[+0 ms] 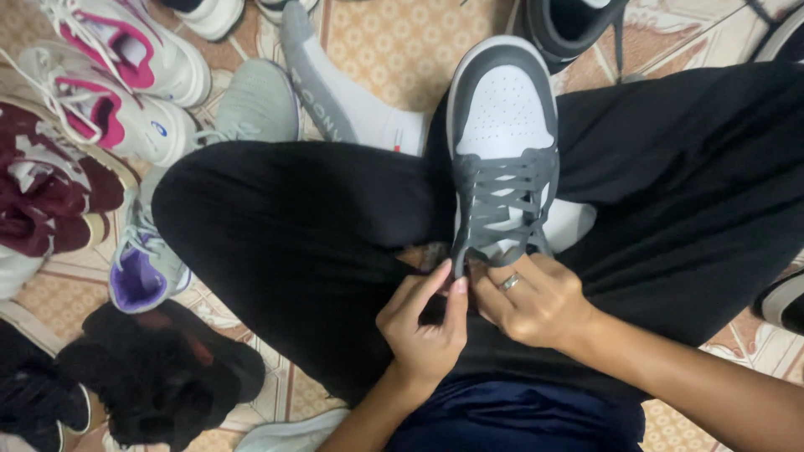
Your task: Threading laces through the eyelets of a sneaker while sitting on the floor.
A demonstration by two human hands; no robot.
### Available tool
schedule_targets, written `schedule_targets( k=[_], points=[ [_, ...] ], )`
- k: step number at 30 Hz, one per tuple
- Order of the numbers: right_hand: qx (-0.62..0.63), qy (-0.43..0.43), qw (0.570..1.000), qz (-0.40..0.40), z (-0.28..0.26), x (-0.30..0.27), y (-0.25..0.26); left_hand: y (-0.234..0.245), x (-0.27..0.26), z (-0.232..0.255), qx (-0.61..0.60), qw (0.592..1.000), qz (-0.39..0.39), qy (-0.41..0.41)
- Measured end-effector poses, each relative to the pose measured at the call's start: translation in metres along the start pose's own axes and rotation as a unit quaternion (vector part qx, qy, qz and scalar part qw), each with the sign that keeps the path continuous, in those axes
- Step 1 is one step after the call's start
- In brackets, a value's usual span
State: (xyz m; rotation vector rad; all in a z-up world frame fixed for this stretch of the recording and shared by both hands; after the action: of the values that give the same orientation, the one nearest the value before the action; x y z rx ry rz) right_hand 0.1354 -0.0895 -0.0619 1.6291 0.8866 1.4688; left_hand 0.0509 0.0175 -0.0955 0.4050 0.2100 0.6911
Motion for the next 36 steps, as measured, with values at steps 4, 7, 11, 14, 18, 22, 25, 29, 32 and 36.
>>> schedule_targets(
  k=[4, 7, 11, 14, 18, 22, 25, 29, 32, 36],
  points=[
    [0.047, -0.067, 0.996, -0.043, 0.004, -0.002, -0.001, 0.0, 0.0, -0.001, -0.002, 1.0, 0.004, 0.009],
    [0.088, -0.116, 0.987, -0.063, 0.005, -0.006, 0.002, -0.002, -0.003, -0.005, -0.006, 1.0, 0.002, 0.015],
    [0.141, -0.171, 0.97, -0.104, 0.004, -0.009, 0.0, -0.002, -0.004, -0.003, -0.007, 1.0, -0.002, 0.006],
    [0.164, -0.219, 0.957, -0.1, 0.005, -0.007, 0.001, -0.002, -0.005, -0.004, 0.006, 1.0, 0.003, -0.015],
    [0.194, -0.277, 0.937, -0.09, 0.007, -0.006, 0.002, -0.002, -0.008, -0.006, 0.0, 1.0, -0.007, -0.013],
    [0.167, -0.288, 0.935, -0.119, 0.004, -0.006, -0.001, -0.003, -0.009, -0.007, -0.008, 1.0, -0.01, -0.015],
    [0.14, -0.292, 0.935, -0.142, 0.002, -0.006, -0.002, -0.002, -0.008, -0.005, -0.016, 1.0, -0.009, -0.014],
    [0.136, -0.281, 0.929, -0.197, 0.001, -0.008, -0.007, 0.0, -0.007, -0.003, -0.021, 1.0, -0.003, -0.015],
    [0.152, -0.281, 0.921, -0.222, 0.002, -0.008, -0.008, -0.001, -0.006, -0.005, -0.022, 1.0, -0.008, -0.018],
    [0.155, -0.292, 0.914, -0.236, 0.004, -0.01, -0.011, -0.001, -0.005, -0.005, -0.029, 0.999, -0.008, -0.018]
  ],
)
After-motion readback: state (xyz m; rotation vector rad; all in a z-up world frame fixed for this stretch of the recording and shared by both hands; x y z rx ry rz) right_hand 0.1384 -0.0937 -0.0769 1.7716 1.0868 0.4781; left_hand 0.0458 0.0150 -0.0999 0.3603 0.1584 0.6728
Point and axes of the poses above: each hand's wrist, its own x-axis towards the middle knuckle, its own y-axis out of the back of the hand, z = x × y, the point moved 6 cm from there along x, towards the middle knuckle, and after that the axes turned 10 degrees about y, right-handed, at the moved point
